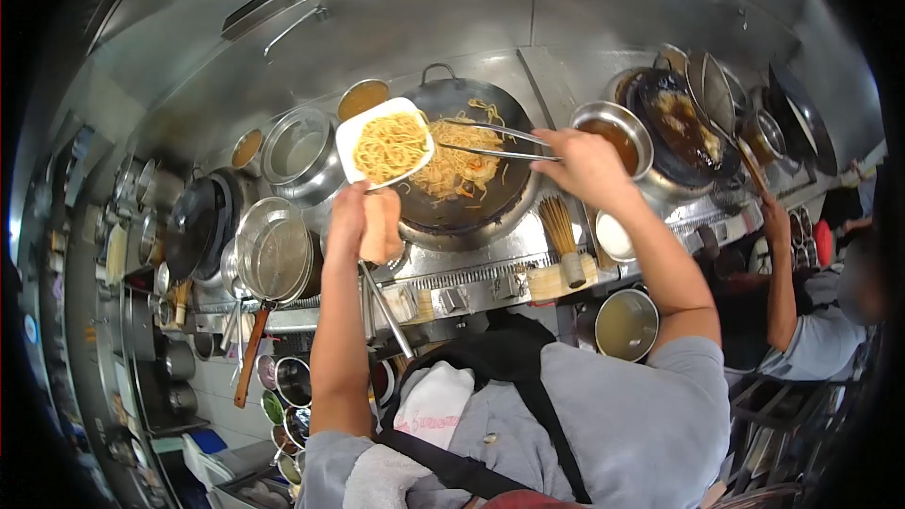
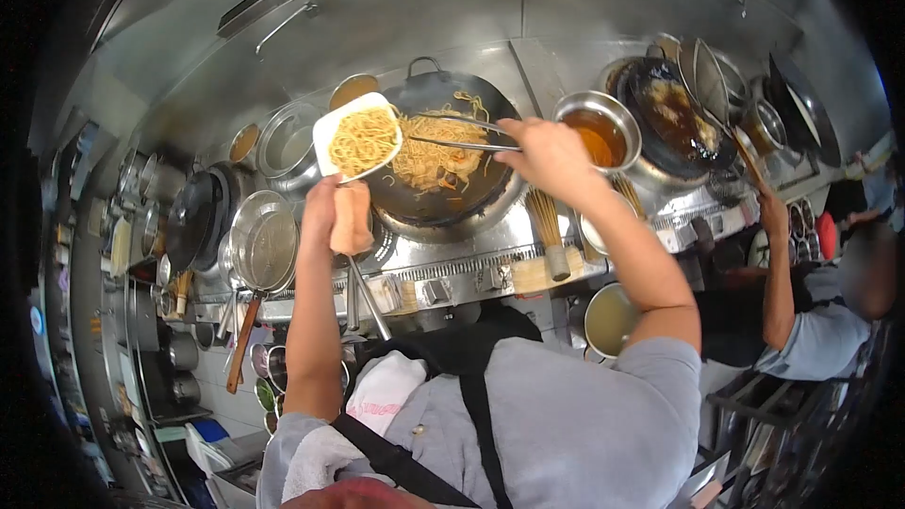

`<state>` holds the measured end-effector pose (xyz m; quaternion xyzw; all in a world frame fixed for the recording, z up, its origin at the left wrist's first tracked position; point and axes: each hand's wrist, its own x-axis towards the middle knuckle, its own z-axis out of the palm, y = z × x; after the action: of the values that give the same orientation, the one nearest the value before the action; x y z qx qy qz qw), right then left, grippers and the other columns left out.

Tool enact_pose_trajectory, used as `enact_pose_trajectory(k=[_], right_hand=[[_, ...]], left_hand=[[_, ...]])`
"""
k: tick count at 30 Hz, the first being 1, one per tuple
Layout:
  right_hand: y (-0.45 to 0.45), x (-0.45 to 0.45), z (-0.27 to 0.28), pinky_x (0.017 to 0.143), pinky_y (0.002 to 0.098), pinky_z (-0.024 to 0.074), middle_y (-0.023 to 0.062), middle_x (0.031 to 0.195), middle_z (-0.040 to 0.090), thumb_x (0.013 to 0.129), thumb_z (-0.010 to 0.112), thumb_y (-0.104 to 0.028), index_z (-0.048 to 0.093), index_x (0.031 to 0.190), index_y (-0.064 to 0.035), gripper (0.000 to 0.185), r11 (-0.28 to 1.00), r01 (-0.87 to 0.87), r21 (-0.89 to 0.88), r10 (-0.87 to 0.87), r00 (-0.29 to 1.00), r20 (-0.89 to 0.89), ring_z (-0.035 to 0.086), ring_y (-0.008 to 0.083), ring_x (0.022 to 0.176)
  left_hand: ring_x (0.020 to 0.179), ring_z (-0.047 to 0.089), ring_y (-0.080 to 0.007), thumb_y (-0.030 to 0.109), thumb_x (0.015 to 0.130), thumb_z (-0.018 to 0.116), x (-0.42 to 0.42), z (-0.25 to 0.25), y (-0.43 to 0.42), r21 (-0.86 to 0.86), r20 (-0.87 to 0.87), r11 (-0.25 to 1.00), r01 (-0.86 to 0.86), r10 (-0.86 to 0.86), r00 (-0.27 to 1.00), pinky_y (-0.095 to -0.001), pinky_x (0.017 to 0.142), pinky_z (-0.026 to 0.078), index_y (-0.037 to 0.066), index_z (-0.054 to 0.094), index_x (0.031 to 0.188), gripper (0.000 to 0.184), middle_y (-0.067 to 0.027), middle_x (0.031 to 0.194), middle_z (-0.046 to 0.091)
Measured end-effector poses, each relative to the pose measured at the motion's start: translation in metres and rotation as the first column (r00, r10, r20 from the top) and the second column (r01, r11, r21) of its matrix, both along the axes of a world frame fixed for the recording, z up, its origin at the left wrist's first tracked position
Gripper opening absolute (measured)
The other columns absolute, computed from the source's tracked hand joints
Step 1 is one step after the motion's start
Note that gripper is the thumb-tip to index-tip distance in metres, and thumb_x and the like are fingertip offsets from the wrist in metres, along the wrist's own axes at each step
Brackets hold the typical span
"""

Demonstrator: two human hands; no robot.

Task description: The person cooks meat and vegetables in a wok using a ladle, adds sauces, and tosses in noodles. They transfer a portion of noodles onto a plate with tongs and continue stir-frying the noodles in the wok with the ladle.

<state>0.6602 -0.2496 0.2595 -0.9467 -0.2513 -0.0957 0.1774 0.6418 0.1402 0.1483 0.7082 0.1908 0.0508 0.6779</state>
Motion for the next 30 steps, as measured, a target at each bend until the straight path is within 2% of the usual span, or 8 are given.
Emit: enact_pose_trajectory(k=[1, 4, 8, 12, 17, 18, 25, 30], right_hand=[[0.009, -0.001, -0.016, 0.076, 0.0409, 0.0528, 0.0178, 0.100, 0.067, 0.082, 0.071, -0.032, 0.061, 0.121, -0.0055, 0.048, 0.998, 0.015, 0.062, -0.015, 1.000, -0.010, 0.066, 0.0318, 0.085], [0.038, 0.003, -0.046, 0.075, 0.0459, 0.0516, 0.0189, 0.096, 0.066, 0.084, 0.069, -0.032, 0.060, 0.121, -0.0073, 0.046, 0.955, 0.024, 0.296, 0.007, 0.995, -0.102, 0.064, 0.0376, 0.086], [0.063, 0.032, -0.077, 0.074, 0.0459, 0.0514, 0.0178, 0.097, 0.066, 0.084, 0.068, -0.031, 0.061, 0.121, -0.0075, 0.044, 0.937, 0.011, 0.350, 0.007, 0.999, -0.048, 0.064, 0.0379, 0.086], [0.051, 0.047, -0.062, 0.072, 0.0438, 0.0535, 0.0127, 0.089, 0.066, 0.086, 0.065, -0.028, 0.066, 0.116, -0.0117, 0.034, 0.976, -0.054, 0.210, 0.026, 0.991, 0.135, 0.066, 0.0329, 0.079], [0.038, 0.058, 0.008, 0.070, 0.0424, 0.0557, 0.0140, 0.089, 0.069, 0.087, 0.065, -0.028, 0.067, 0.112, -0.0112, 0.031, 0.993, -0.115, -0.021, 0.117, 0.966, 0.229, 0.068, 0.0313, 0.077], [0.039, 0.056, 0.028, 0.070, 0.0437, 0.0554, 0.0143, 0.090, 0.069, 0.087, 0.064, -0.029, 0.068, 0.111, -0.0107, 0.031, 0.990, -0.090, -0.109, 0.113, 0.968, 0.223, 0.068, 0.0322, 0.077], [0.060, 0.051, 0.134, 0.073, 0.0441, 0.0525, 0.0136, 0.091, 0.069, 0.087, 0.063, -0.028, 0.068, 0.109, -0.0075, 0.031, 0.944, -0.188, -0.272, 0.290, 0.867, 0.405, 0.066, 0.0334, 0.082], [0.088, 0.026, 0.171, 0.074, 0.0435, 0.0524, 0.0130, 0.093, 0.069, 0.088, 0.062, -0.028, 0.067, 0.112, -0.0078, 0.032, 0.921, -0.183, -0.345, 0.327, 0.844, 0.425, 0.065, 0.0330, 0.085]], left_hand=[[0.081, 0.062, -0.0163, 0.025, 0.090, 0.054, -0.004, 0.014, -0.004, -0.137, 0.017, 0.990, 0.029, -0.027, 0.999, -0.0302, 0.074, 0.049, -0.006, 0.061, 0.107, 0.036, -0.0112, 0.096, 0.067], [0.080, 0.063, -0.0165, 0.024, 0.091, 0.054, -0.014, 0.038, -0.008, -0.113, 0.074, 0.993, 0.032, -0.023, 0.997, -0.0303, 0.071, 0.050, -0.006, 0.061, 0.107, 0.035, -0.0111, 0.096, 0.067], [0.080, 0.063, -0.0166, 0.024, 0.091, 0.054, -0.031, 0.050, -0.011, -0.099, 0.056, 0.994, -0.034, 0.040, 0.998, -0.0305, 0.071, 0.050, -0.005, 0.061, 0.107, 0.035, -0.0108, 0.094, 0.066], [0.077, 0.062, -0.0164, 0.023, 0.090, 0.056, -0.048, 0.035, 0.004, -0.150, 0.012, 0.984, -0.099, 0.102, 0.995, -0.0298, 0.069, 0.050, -0.006, 0.061, 0.104, 0.033, -0.0103, 0.089, 0.065], [0.076, 0.060, -0.0159, 0.022, 0.090, 0.056, -0.057, -0.005, 0.024, 0.043, 0.012, 0.992, -0.119, 0.118, 0.993, -0.0292, 0.069, 0.048, -0.006, 0.063, 0.101, 0.031, -0.0109, 0.089, 0.065], [0.076, 0.060, -0.0159, 0.022, 0.090, 0.056, -0.059, -0.008, 0.020, 0.030, 0.010, 0.992, -0.123, 0.123, 0.992, -0.0292, 0.069, 0.048, -0.006, 0.063, 0.101, 0.031, -0.0109, 0.089, 0.065], [0.077, 0.060, -0.0159, 0.021, 0.091, 0.057, -0.034, -0.039, -0.003, -0.029, -0.028, 0.994, -0.104, 0.103, 0.994, -0.0296, 0.070, 0.048, -0.007, 0.063, 0.100, 0.030, -0.0103, 0.088, 0.066], [0.073, 0.060, -0.0155, 0.023, 0.092, 0.058, -0.015, -0.041, -0.030, -0.176, 0.051, 0.983, -0.060, 0.070, 0.996, -0.0303, 0.067, 0.048, -0.006, 0.063, 0.096, 0.030, -0.0094, 0.085, 0.065]])
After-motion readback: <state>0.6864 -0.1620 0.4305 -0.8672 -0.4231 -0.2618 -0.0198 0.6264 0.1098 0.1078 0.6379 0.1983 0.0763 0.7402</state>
